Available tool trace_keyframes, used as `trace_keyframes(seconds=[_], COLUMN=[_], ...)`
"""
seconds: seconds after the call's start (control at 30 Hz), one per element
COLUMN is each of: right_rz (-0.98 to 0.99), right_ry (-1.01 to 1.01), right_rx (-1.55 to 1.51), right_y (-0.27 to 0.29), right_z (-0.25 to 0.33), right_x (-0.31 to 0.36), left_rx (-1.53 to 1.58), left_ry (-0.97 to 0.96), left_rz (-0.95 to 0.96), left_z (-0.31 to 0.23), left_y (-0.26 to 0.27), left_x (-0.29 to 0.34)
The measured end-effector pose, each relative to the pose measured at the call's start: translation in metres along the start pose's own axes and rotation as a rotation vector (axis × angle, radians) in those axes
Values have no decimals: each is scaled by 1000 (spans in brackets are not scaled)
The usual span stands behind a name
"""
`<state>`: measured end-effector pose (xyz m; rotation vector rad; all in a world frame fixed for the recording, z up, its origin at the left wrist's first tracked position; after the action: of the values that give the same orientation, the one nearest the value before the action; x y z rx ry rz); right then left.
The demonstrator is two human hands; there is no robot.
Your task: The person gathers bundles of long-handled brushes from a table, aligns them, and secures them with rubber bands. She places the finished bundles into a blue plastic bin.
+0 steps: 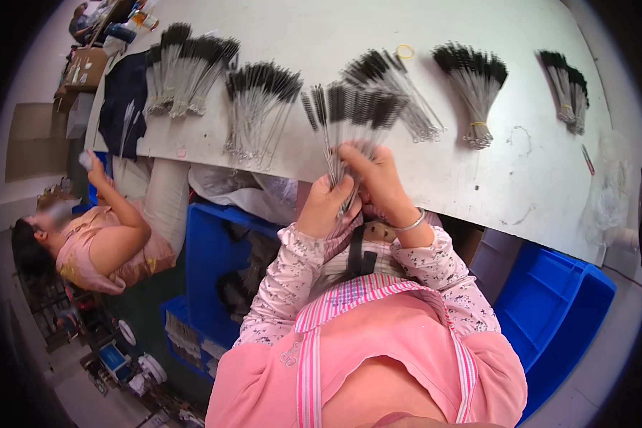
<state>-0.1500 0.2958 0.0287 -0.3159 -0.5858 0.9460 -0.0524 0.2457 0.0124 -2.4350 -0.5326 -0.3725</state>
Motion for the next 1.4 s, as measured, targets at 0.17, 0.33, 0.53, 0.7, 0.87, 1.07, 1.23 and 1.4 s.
trace_keyframes(seconds=[0.17,0.33,0.53,0.7,0.87,1.07,1.23,1.4], right_rz=[-105,-729,-639,-476,-499,-436,-162,-374], right_ry=[135,816,457,313,286,265,-9,423], right_rx=[390,1539,1907,1804,1777,1470,338,1142], right_y=[17,64,90,89,79,83,60,38], right_z=[10,77,68,53,43,46,25,21], right_x=[-5,-7,-31,-39,-37,-28,-12,3], left_rx=[291,135,7,117,215,317,388,536], left_ry=[103,97,-3,-6,15,1,30,151], left_rz=[-8,-213,-201,-255,-282,-264,-228,-105], left_z=[6,-6,2,12,19,23,24,27], left_y=[-6,-8,-15,-13,-11,-10,-15,-21], left_x=[7,-4,-21,-27,-28,-30,-36,-38])
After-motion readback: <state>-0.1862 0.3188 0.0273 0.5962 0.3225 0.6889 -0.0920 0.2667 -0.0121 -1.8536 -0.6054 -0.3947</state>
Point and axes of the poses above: each hand's wrist, its own x-axis away from the middle knuckle, its own y-axis out of the back of the hand, z = x × y, the point moved 5 cm from there along -x, towards the middle knuckle
